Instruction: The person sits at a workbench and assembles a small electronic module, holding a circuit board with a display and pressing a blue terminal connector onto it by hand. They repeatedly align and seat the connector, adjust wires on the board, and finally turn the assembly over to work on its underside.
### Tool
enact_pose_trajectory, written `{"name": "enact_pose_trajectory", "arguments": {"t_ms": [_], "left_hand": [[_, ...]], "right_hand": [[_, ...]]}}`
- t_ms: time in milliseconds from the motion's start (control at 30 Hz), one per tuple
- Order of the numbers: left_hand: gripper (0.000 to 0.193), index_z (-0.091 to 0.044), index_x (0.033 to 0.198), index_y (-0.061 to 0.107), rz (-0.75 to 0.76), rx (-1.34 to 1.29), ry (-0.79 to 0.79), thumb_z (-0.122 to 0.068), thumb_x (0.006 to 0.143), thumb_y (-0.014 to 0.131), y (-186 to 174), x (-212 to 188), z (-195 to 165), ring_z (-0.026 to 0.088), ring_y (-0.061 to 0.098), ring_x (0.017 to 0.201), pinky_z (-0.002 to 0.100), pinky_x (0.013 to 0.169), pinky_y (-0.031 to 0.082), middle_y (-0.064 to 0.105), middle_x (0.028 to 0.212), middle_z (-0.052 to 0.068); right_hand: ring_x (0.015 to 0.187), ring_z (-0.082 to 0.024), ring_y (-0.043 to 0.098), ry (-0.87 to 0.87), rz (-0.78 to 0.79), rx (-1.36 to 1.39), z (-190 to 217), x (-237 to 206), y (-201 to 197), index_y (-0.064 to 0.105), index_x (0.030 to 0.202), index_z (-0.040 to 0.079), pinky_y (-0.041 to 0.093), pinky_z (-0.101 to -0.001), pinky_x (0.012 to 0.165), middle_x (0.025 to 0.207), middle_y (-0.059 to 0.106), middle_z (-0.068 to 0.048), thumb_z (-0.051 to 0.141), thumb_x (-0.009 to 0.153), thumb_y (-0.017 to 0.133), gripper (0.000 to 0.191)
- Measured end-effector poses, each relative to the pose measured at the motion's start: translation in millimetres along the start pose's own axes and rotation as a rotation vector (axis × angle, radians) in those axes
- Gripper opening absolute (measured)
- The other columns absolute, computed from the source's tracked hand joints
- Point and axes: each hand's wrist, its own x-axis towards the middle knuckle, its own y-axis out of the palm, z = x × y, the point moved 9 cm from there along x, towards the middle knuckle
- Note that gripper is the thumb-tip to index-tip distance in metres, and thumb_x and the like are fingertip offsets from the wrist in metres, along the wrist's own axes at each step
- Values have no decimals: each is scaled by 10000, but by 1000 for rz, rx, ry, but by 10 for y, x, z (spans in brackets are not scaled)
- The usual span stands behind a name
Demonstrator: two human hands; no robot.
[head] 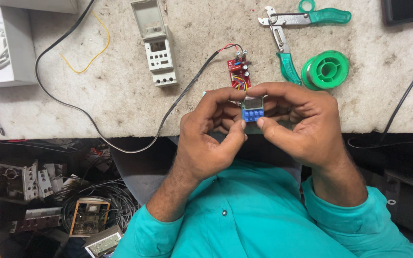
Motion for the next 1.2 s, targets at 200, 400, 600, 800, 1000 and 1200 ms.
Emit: {"name": "enact_pose_trajectory", "arguments": {"t_ms": [200,400,600,800,1000,1200], "left_hand": [[435,13,1368,520,5,-11,-29,68,954,641,0,1,16,93,710,866,235,752,603,713,1025,93],[429,11,1377,511,24,-8,-36,65,967,628,-11,3,10,92,711,878,240,762,617,712,1040,95],[403,9,1373,511,0,-20,-18,71,988,609,3,3,16,93,708,897,240,760,627,705,1040,97],[402,11,1363,517,-15,-10,-32,72,978,614,8,5,33,95,712,869,240,742,619,712,1021,96],[402,12,1366,513,-9,-18,-29,79,981,606,1,-1,29,98,711,885,244,753,623,709,1032,102],[400,12,1367,513,-9,-31,-20,80,984,605,2,8,30,96,708,893,245,758,624,706,1038,101]], "right_hand": [[1034,-136,721,-6,-4,19,7,2,12,637,1309,-33,627,-285,908,1109,731,-93,-85,882,617,431],[1030,-138,724,4,0,5,14,9,12,637,1309,-32,618,-278,892,1105,736,-98,-89,879,614,435],[1028,-139,727,1,-1,-5,24,6,17,643,1303,-32,627,-281,895,1098,739,-104,-87,886,620,422],[1045,-148,733,7,-6,25,9,12,18,637,1306,-31,640,-297,916,1114,737,-101,-90,891,620,419],[1050,-150,734,-12,0,-10,21,14,18,637,1303,-32,633,-293,902,1132,738,-102,-88,887,628,420],[1046,-146,732,-3,3,0,16,12,17,636,1309,-30,636,-296,911,1119,735,-99,-85,893,628,420]]}}
